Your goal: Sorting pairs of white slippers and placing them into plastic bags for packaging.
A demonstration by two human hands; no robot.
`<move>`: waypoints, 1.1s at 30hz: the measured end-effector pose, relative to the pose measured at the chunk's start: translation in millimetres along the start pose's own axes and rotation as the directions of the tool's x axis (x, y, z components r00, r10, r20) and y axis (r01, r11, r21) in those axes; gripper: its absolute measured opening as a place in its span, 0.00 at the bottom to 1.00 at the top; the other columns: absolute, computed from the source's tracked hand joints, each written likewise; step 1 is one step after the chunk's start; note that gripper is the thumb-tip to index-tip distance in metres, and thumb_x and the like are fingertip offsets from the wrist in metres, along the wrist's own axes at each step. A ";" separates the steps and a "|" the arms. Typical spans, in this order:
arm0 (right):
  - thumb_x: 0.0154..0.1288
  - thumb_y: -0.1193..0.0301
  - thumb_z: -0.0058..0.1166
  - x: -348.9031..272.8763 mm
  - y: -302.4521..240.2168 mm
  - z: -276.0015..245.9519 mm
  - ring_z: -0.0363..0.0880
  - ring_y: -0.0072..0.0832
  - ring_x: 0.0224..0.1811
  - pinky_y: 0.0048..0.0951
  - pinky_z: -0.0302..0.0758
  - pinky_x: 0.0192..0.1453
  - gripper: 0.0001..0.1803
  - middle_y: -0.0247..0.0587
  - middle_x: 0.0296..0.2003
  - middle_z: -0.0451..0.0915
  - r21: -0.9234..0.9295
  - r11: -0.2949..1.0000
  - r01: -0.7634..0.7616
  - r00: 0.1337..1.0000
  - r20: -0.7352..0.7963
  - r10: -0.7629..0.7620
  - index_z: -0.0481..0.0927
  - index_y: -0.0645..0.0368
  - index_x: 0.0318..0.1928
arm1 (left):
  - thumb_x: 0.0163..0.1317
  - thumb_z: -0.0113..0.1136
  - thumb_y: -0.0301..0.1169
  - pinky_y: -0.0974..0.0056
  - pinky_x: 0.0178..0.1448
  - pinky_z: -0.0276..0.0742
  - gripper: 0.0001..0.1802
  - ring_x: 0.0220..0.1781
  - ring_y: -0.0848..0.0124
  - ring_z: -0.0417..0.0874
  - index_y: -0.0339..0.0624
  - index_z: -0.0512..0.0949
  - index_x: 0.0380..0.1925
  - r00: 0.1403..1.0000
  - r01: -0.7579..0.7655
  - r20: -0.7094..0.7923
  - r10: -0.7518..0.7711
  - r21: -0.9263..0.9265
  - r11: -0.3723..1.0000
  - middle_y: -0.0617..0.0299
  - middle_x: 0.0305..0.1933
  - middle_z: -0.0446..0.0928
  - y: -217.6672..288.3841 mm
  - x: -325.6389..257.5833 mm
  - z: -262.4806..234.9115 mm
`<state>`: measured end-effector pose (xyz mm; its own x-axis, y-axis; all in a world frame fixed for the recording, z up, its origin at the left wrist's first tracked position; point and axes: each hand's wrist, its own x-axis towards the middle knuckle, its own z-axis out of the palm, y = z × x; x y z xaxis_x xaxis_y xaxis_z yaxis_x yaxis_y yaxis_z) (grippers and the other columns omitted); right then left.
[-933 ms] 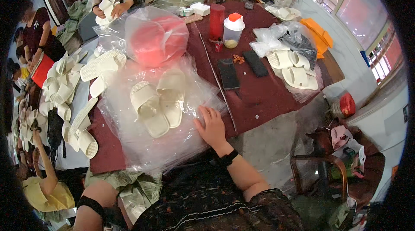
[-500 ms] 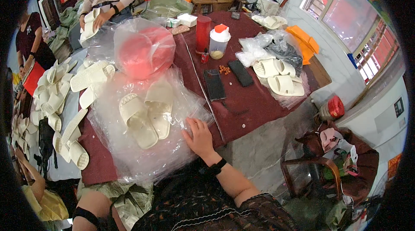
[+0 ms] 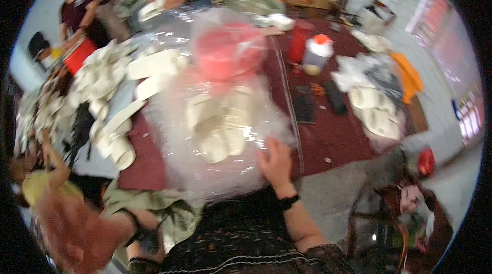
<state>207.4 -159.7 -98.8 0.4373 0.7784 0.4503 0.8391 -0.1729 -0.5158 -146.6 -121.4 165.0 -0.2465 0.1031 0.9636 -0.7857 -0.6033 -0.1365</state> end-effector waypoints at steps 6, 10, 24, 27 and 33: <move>0.63 0.65 0.60 -9.1 23.3 -2.2 0.73 0.51 0.57 0.46 0.70 0.62 0.25 0.52 0.54 0.76 -0.014 1.000 0.003 1.000 -0.026 -0.003 0.75 0.62 0.59 | 0.71 0.58 0.36 0.64 0.46 0.68 0.10 0.54 0.66 0.71 0.41 0.75 0.41 0.465 0.785 -0.454 -0.760 -0.186 0.591 0.60 0.51 0.71 -78.5 -70.3 -37.3; 0.64 0.65 0.60 -5.7 10.8 1.7 0.72 0.51 0.57 0.46 0.70 0.62 0.25 0.51 0.55 0.76 0.027 1.000 0.011 1.000 -0.025 -0.010 0.75 0.62 0.59 | 0.73 0.57 0.41 0.67 0.49 0.66 0.11 0.52 0.71 0.69 0.45 0.75 0.39 0.386 0.841 -0.470 -0.794 -0.173 0.512 0.66 0.49 0.69 -73.5 -84.4 -50.2; 0.64 0.66 0.60 -4.0 10.2 0.0 0.72 0.51 0.58 0.45 0.70 0.63 0.26 0.52 0.56 0.75 -0.010 1.000 0.010 1.000 -0.022 -0.010 0.74 0.61 0.61 | 0.67 0.59 0.40 0.66 0.51 0.66 0.11 0.54 0.70 0.67 0.48 0.71 0.38 0.376 0.823 -0.408 -0.832 -0.266 0.502 0.65 0.46 0.65 -78.5 -90.9 -52.6; 0.64 0.66 0.60 -4.1 9.6 -0.2 0.72 0.50 0.58 0.45 0.70 0.63 0.26 0.52 0.56 0.75 -0.011 0.999 0.035 0.999 -0.030 -0.036 0.74 0.61 0.61 | 0.68 0.59 0.47 0.67 0.50 0.65 0.16 0.51 0.69 0.66 0.50 0.69 0.35 0.342 0.788 -0.468 -0.815 -0.330 0.520 0.65 0.43 0.64 -78.0 -92.3 -49.8; 0.64 0.66 0.60 -7.0 13.1 0.7 0.72 0.51 0.58 0.46 0.69 0.63 0.26 0.52 0.56 0.75 0.004 1.000 0.015 1.000 -0.023 -0.015 0.74 0.62 0.61 | 0.63 0.60 0.61 0.67 0.45 0.63 0.26 0.47 0.69 0.61 0.50 0.70 0.36 0.454 0.704 -0.320 -0.831 -0.442 0.555 0.66 0.41 0.59 -78.7 -91.3 -48.7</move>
<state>215.1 -167.0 -109.3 0.4323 0.7668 0.4746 0.8440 -0.1588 -0.5122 -89.8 -44.8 76.5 0.3596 0.8014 0.4779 -0.8607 0.0872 0.5015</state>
